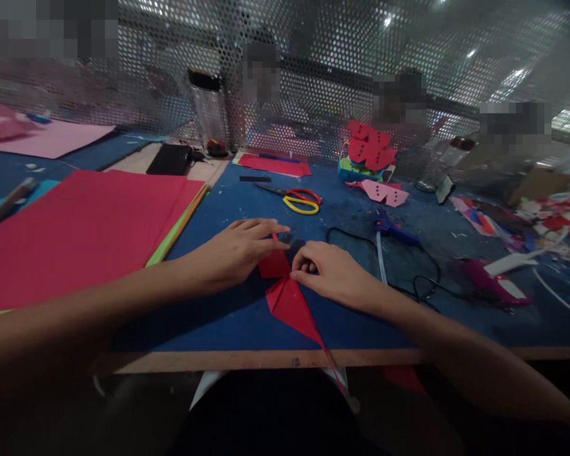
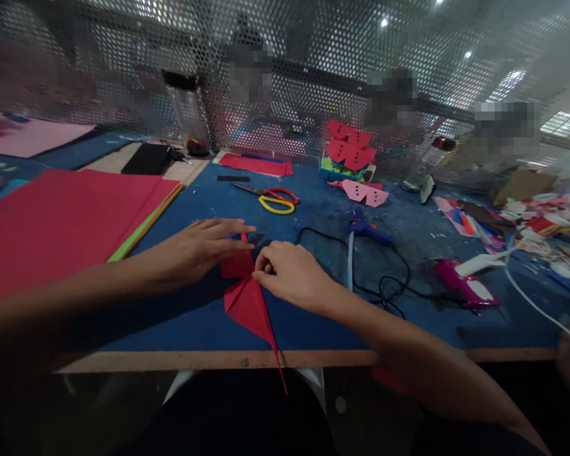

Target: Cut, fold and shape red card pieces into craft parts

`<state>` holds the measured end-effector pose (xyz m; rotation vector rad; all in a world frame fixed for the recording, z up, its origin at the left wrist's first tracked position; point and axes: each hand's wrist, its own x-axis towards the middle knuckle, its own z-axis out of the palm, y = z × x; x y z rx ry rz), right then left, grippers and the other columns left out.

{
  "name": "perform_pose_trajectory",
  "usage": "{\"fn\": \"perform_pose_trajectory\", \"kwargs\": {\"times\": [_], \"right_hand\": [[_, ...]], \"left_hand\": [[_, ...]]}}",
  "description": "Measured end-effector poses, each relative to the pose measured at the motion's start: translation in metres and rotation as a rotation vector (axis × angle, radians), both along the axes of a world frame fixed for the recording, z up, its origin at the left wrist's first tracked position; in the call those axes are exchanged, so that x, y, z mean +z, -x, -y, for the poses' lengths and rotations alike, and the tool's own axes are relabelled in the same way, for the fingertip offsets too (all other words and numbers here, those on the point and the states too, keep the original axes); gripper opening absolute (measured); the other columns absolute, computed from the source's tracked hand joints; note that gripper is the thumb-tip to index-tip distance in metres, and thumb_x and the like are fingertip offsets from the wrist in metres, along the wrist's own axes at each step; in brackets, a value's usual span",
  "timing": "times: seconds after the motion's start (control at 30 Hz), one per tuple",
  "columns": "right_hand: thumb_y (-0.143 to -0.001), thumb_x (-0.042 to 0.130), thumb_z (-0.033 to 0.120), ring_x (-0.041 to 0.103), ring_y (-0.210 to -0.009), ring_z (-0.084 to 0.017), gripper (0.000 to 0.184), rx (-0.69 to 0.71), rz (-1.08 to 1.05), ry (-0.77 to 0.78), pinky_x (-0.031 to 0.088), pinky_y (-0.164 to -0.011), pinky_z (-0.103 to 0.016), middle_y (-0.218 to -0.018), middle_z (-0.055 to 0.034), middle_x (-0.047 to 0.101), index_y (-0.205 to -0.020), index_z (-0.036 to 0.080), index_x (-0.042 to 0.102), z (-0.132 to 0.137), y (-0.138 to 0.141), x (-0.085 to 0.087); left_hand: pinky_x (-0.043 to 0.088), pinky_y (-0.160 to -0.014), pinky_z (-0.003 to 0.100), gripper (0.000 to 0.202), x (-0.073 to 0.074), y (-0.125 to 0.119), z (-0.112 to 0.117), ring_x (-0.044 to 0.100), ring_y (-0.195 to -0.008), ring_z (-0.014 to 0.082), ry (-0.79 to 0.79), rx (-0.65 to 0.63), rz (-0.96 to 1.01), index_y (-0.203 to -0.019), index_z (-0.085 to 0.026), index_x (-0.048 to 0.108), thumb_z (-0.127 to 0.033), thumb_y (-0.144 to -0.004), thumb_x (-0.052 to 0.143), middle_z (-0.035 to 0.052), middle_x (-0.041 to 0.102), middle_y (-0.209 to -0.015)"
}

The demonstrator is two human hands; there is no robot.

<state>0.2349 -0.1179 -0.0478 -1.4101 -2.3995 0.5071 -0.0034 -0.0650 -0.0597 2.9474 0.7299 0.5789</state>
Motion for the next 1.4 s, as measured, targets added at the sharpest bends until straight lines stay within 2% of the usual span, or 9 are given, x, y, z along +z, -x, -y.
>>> {"fn": "perform_pose_trajectory", "kwargs": {"times": [0.2, 0.37, 0.67, 0.77, 0.87, 0.97, 1.13, 1.27, 1.4], "right_hand": [[-0.090, 0.065, 0.023, 0.061, -0.078, -0.015, 0.007, -0.015, -0.019, 0.024, 0.040, -0.069, -0.028, -0.087, -0.0010, 0.069, -0.086, 0.021, 0.071, 0.001, -0.001, 0.001], [-0.090, 0.064, 0.024, 0.061, -0.077, -0.014, 0.009, -0.024, -0.042, 0.048, 0.040, -0.067, -0.027, -0.087, -0.0009, 0.069, -0.087, 0.021, 0.071, -0.001, -0.001, 0.003], [-0.094, 0.058, 0.026, 0.063, -0.080, -0.015, 0.016, -0.037, -0.172, 0.132, 0.042, -0.070, -0.028, -0.090, -0.0024, 0.073, -0.091, 0.020, 0.072, -0.006, -0.004, 0.004], [-0.098, 0.054, 0.030, 0.064, -0.075, -0.015, 0.023, -0.086, -0.445, 0.271, 0.046, -0.071, -0.027, -0.083, -0.0036, 0.073, -0.089, 0.018, 0.071, -0.018, -0.011, 0.006], [-0.096, 0.057, 0.040, 0.064, -0.066, -0.014, 0.028, -0.171, -0.851, 0.536, 0.049, -0.065, -0.026, -0.076, -0.0047, 0.073, -0.092, 0.017, 0.071, -0.036, -0.023, 0.006], [-0.087, 0.068, 0.035, 0.064, -0.064, -0.013, 0.017, -0.266, -1.197, 0.593, 0.050, -0.062, -0.024, -0.072, -0.0012, 0.071, -0.088, 0.018, 0.070, -0.052, -0.035, 0.004], [-0.078, 0.071, 0.023, 0.069, -0.079, -0.014, 0.019, -0.169, -1.254, 0.581, 0.054, -0.073, -0.025, -0.093, -0.0032, 0.076, -0.096, 0.020, 0.071, -0.051, -0.039, 0.007], [-0.083, 0.072, 0.032, 0.069, -0.097, -0.018, 0.026, 0.034, -1.188, 0.544, 0.054, -0.085, -0.029, -0.112, -0.0059, 0.075, -0.107, 0.021, 0.070, -0.034, -0.026, 0.010], [-0.085, 0.077, 0.043, 0.070, -0.095, -0.018, 0.034, -0.053, -1.088, 0.367, 0.055, -0.084, -0.031, -0.108, -0.0074, 0.075, -0.109, 0.019, 0.070, -0.028, -0.015, 0.005]], "left_hand": [[0.044, -0.107, 0.043, 0.033, -0.005, -0.003, -0.013, 0.063, -0.120, 0.0221, 0.037, -0.061, -0.059, -0.115, -0.021, 0.070, -0.012, -0.100, 0.042, 0.0088, 0.071, -0.129], [0.044, -0.104, 0.038, 0.024, -0.007, -0.002, -0.018, 0.064, -0.114, 0.0211, 0.092, -0.051, -0.013, -0.105, -0.019, 0.068, -0.013, -0.099, 0.045, 0.0086, 0.071, -0.119], [0.046, -0.088, 0.033, 0.017, 0.011, 0.003, -0.015, 0.060, -0.096, 0.0208, 0.126, -0.003, 0.050, -0.093, -0.019, 0.067, -0.016, -0.096, 0.051, 0.0049, 0.068, -0.093], [0.046, -0.087, 0.032, 0.018, 0.024, 0.009, -0.014, 0.062, -0.096, 0.0206, 0.223, 0.065, 0.132, -0.094, -0.020, 0.072, -0.024, -0.095, 0.054, 0.0048, 0.070, -0.095], [0.048, -0.080, 0.031, 0.018, 0.034, 0.016, -0.014, 0.064, -0.089, 0.0204, 0.396, 0.180, 0.240, -0.092, -0.020, 0.074, -0.033, -0.091, 0.062, 0.0049, 0.072, -0.093], [0.049, -0.073, 0.030, 0.022, 0.036, 0.022, -0.016, 0.066, -0.083, 0.0202, 0.660, 0.275, 0.407, -0.091, -0.020, 0.075, -0.040, -0.082, 0.071, 0.0043, 0.073, -0.087], [0.040, -0.053, 0.024, 0.026, 0.034, 0.018, -0.012, 0.058, -0.062, 0.0141, 0.948, 0.430, 0.645, -0.087, -0.019, 0.072, -0.041, -0.075, 0.078, 0.0030, 0.071, -0.075], [0.039, -0.054, 0.023, 0.026, 0.033, 0.010, -0.004, 0.057, -0.060, 0.0119, 1.008, 0.419, 0.729, -0.086, -0.018, 0.070, -0.039, -0.074, 0.079, 0.0024, 0.071, -0.074], [0.042, -0.060, 0.024, 0.027, 0.029, 0.001, 0.003, 0.061, -0.066, 0.0133, 1.052, 0.409, 0.693, -0.089, -0.017, 0.070, -0.038, -0.075, 0.079, 0.0018, 0.071, -0.076]]}}
